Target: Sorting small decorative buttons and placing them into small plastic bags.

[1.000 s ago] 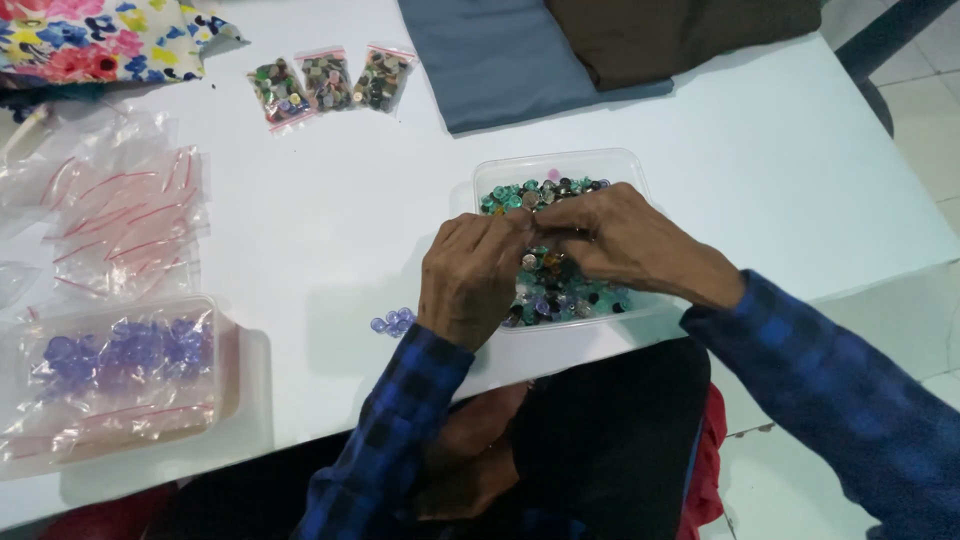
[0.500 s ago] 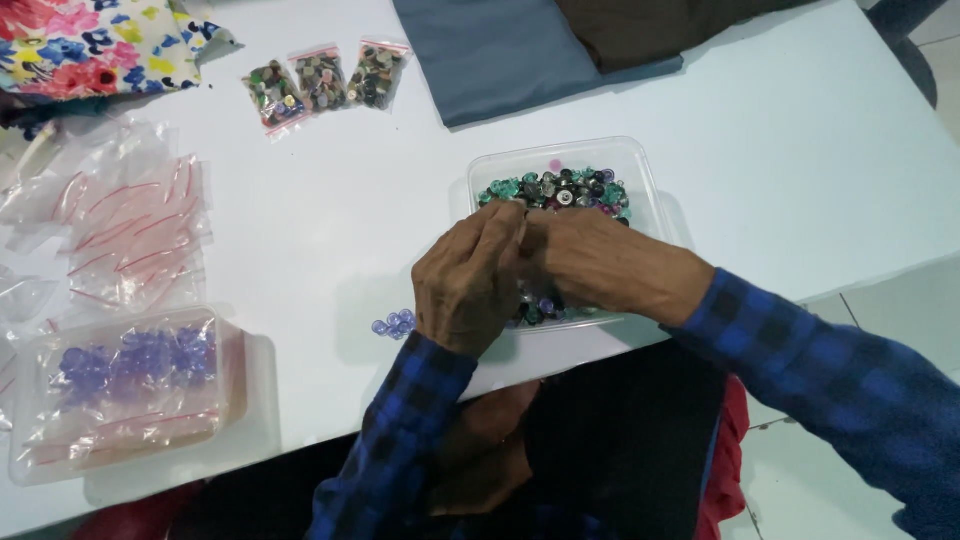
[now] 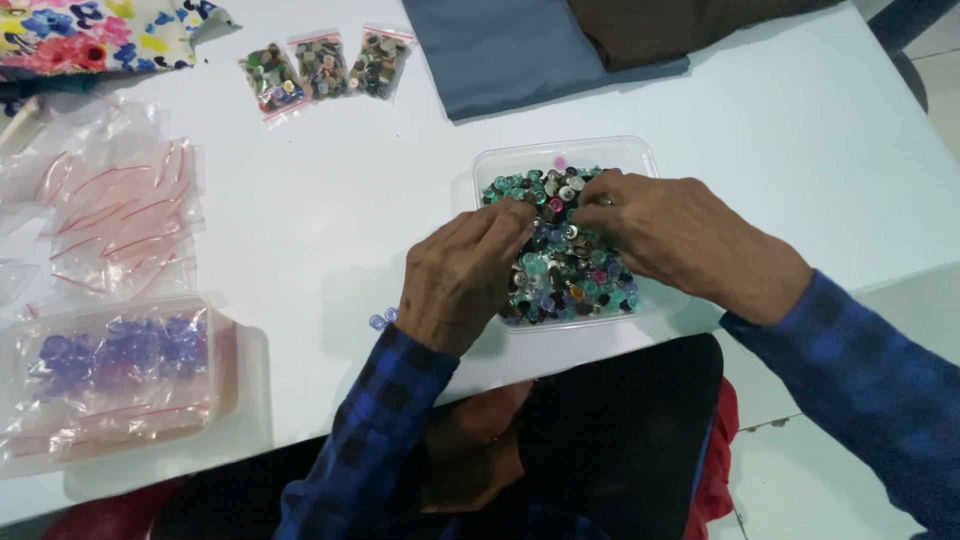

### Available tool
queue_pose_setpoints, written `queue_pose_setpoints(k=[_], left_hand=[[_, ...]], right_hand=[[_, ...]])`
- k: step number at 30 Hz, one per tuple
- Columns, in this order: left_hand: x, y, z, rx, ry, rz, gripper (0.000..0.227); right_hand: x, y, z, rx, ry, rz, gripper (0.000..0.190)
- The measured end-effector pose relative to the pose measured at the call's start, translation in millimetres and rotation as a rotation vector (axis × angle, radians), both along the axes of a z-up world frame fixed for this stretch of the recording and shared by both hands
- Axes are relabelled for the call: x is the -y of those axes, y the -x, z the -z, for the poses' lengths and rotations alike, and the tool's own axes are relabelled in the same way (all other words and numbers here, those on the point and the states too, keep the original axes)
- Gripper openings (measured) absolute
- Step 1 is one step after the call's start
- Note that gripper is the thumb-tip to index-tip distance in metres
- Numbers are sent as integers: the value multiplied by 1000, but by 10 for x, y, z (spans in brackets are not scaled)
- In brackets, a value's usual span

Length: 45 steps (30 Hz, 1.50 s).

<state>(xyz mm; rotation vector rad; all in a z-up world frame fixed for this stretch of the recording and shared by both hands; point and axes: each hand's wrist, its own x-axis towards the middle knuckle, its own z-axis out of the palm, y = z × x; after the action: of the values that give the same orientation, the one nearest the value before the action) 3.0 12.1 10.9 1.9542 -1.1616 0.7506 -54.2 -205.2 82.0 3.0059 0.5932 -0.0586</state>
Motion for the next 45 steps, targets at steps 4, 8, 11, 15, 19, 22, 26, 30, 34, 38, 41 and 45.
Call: queue_pose_setpoints(k=[4, 8, 11, 15, 19, 22, 26, 30, 34, 38, 41, 45], left_hand=[[-58, -80, 188, 118, -41, -49, 9], [-107, -73, 190, 22, -7, -5, 15], [-111, -74, 279, -5, 16, -21, 19], [-123, -43, 227, -43, 25, -15, 14], [-123, -60, 286, -49, 41, -22, 18], [-123, -47, 280, -78, 36, -11, 15], [-118, -42, 288, -79, 3, -44, 16], [-128, -56, 291, -74, -14, -31, 10], [-153, -20, 185, -86, -7, -23, 9], [-146, -18, 201, -96, -17, -30, 10], [-130, -31, 239, -90, -31, -33, 9], [-148, -22, 215, -106, -48, -29, 11]], right_hand=[[-180, -38, 67, -94, -84, -15, 24], [-206, -125, 310, -161, -64, -123, 25], [-267, -159, 391, -157, -38, -166, 19], [-233, -181, 185, -185, 77, -57, 29], [-71, -150, -110, -313, 64, 95, 25], [8, -117, -96, -324, 50, 122, 26], [-127, -126, -65, -295, -19, 122, 25], [-276, -166, 65, -207, 1, 37, 30], [-228, -158, 157, -211, -22, 38, 33], [-134, -157, 167, -113, -152, 50, 27], [-202, -186, 141, -96, -134, 48, 24], [-297, -257, 282, -57, -11, 12, 24]])
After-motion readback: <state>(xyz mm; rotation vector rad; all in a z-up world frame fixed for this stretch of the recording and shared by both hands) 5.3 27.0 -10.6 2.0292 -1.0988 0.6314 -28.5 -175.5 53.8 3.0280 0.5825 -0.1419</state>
